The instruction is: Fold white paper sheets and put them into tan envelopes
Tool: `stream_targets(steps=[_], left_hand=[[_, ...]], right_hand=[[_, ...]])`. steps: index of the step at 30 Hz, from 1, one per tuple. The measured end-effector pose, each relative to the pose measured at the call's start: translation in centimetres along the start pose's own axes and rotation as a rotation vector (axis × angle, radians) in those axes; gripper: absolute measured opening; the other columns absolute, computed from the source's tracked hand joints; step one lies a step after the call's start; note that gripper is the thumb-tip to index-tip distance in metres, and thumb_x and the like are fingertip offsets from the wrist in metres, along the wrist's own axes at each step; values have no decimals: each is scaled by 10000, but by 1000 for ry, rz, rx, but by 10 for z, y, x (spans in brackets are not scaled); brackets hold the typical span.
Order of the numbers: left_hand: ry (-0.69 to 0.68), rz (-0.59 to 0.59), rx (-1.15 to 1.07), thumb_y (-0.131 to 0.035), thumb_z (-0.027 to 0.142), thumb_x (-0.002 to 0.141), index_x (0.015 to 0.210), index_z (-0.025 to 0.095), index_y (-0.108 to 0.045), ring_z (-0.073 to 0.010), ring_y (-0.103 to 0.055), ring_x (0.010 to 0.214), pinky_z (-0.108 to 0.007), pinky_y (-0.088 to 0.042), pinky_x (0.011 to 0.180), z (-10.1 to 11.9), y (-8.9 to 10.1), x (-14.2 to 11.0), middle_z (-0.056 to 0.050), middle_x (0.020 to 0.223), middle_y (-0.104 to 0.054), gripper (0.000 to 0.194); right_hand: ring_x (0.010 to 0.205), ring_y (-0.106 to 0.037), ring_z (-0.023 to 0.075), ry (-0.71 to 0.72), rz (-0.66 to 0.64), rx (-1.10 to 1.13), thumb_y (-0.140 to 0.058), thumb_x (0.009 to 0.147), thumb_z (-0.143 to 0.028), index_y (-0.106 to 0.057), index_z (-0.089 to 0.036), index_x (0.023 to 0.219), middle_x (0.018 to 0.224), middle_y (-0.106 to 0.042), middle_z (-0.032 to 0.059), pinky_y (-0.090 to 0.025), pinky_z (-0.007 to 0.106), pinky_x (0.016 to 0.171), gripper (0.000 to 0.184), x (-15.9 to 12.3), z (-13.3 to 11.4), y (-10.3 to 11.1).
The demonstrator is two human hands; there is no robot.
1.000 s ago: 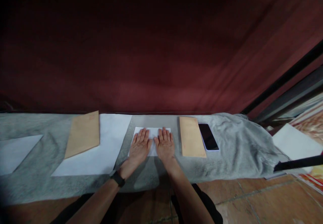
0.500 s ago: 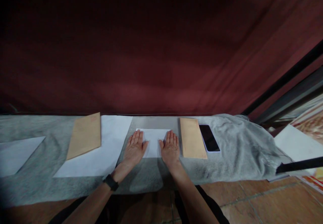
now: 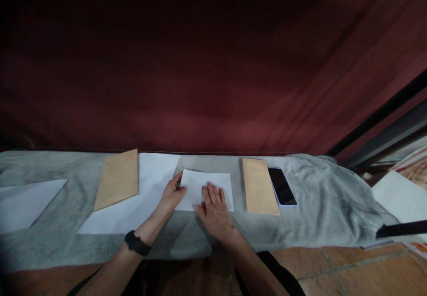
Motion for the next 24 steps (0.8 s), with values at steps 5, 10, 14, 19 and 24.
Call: stream_targets(steps=[5, 10, 14, 19, 24], left_hand=[[257, 5, -497, -632, 214, 749, 1381, 163, -506, -195, -692, 842, -324, -574, 763, 13, 2, -6, -67, 1050, -711, 647], [367, -137, -787, -504, 459, 942, 1380, 178, -481, -218, -698, 1007, -374, -589, 846, 22, -6, -14, -128, 1141, -694, 521], [416, -240, -727, -658, 358, 879, 1355, 225, -502, -220, -685, 1081, -361, -590, 862, 20, -26, -32, -116, 1263, -667, 519], [305, -258, -766, -754, 257, 728, 1199, 149, -624, -260, -685, 1081, -376, -558, 922, 20, -34, -38, -121, 1210, -708, 501], [208, -193, -508, -705, 166, 604, 1248, 129, -601, -233, -703, 945, -332, -553, 839, 13, -9, -19, -63, 1042, -753, 654]], right_hand=[[1456, -348, 264, 77, -7, 154, -471, 981, -443, -318, -152, 1548, 1608, -310, 139, -289, 461, 1205, 655, 6, -11, 18], [1303, -546, 214, -212, 252, 657, -286, 1030, -410, -514, -182, 1417, 1412, -589, 93, -416, 391, 1119, 504, 25, 10, 52], [1161, -649, 239, -441, 455, 961, -166, 1018, -541, -511, -142, 1391, 1296, -665, 120, -530, 387, 960, 645, 33, 22, 62], [1010, -706, 256, -516, 419, 1215, -352, 947, -557, -548, -162, 1305, 1220, -699, 132, -575, 364, 789, 568, 33, 25, 45], [818, -707, 227, -731, 451, 1417, -648, 757, -434, -605, -195, 1153, 1006, -730, 82, -556, 326, 660, 464, 20, 60, 32]])
Point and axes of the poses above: each hand's wrist, its own x-axis towards the middle knuckle, its own y-axis out of the back of the hand, z = x × y, the point moved 3 cm from there along x, towards the middle knuckle
